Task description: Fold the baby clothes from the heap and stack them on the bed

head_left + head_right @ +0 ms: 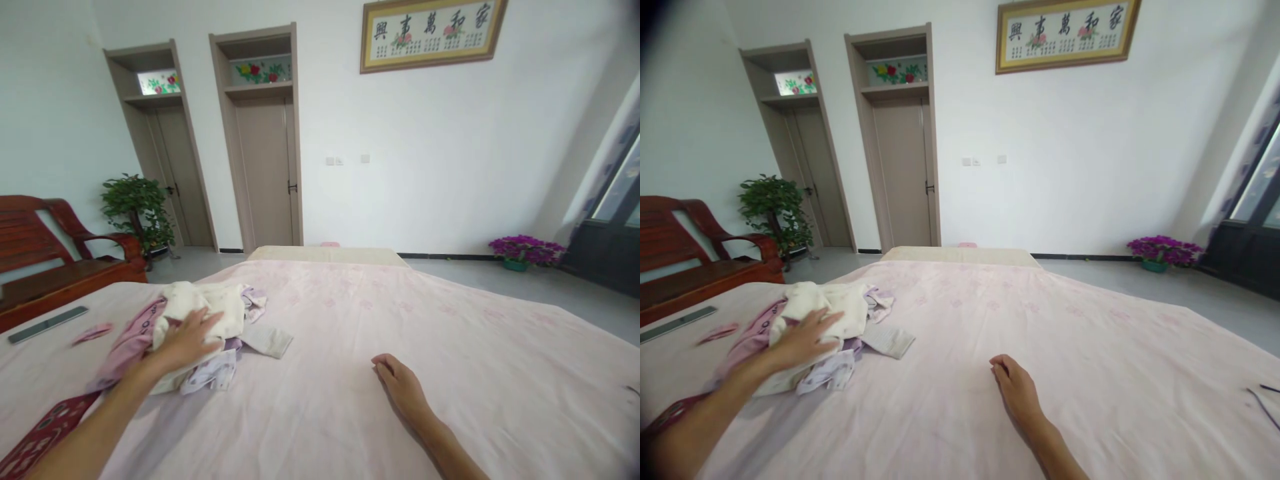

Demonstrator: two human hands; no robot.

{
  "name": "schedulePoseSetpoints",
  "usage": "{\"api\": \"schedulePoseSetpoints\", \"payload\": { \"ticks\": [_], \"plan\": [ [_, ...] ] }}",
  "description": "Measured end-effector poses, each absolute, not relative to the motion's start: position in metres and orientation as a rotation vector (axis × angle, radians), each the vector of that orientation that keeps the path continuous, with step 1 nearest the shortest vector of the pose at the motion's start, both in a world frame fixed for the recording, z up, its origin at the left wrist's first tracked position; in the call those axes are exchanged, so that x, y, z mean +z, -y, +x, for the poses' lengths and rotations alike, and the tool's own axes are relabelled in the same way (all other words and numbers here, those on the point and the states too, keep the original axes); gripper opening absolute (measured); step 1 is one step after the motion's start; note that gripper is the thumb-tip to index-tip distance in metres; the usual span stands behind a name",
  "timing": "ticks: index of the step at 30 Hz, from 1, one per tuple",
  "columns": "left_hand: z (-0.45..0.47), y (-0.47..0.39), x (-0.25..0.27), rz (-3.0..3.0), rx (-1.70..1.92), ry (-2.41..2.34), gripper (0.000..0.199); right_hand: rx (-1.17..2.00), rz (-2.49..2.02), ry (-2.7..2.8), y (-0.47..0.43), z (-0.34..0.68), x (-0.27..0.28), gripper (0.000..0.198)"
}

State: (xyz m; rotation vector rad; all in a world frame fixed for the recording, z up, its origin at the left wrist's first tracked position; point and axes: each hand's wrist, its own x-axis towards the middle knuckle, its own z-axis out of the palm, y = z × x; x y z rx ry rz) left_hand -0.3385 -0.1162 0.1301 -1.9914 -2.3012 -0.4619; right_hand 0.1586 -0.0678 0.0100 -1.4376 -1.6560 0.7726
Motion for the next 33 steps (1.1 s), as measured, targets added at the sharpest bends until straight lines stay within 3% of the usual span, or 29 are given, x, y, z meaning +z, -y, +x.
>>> {"api": "schedulePoseSetpoints", "payload": {
  "ticks": [2,3,8,12,14,19,24,28,33],
  "plan": [
    [-0.332,0.126,0.086,-1.935,-0.15,2.329,0.094,0.672,-1.466,1.74,0.068,0.16,0.01,0.024],
    [-0.331,0.129,0.069,-1.844,-0.117,2.242,0.097,0.647,-1.474,1.758,0.068,0.161,0.01,0.024],
    [-0.348,0.122,0.051,-1.757,-0.231,1.855,0.061,0.592,-1.492,1.814,0.067,0.16,0.006,0.027],
    [-0.374,0.097,0.096,-1.715,-0.382,1.872,0.032,0.563,-1.485,1.806,0.068,0.159,0.006,0.029],
    [-0.389,0.084,0.128,-1.561,-0.517,1.963,0.027,0.578,-1.503,1.795,0.068,0.159,0.006,0.031],
    [-0.422,0.062,0.173,-1.166,-0.759,2.088,0.039,0.618,-1.52,1.773,0.068,0.157,0.007,0.032],
    [-0.391,0.063,0.109,-1.569,-0.524,2.044,0.033,0.621,-1.532,1.763,0.067,0.158,0.007,0.032],
    [-0.354,0.071,0.065,-1.849,-0.345,1.998,0.047,0.586,-1.523,1.782,0.067,0.157,0.007,0.033],
    [-0.334,0.1,0.062,-1.808,-0.448,1.91,0.067,0.555,-1.522,1.787,0.068,0.157,0.006,0.031]
  ]
}}
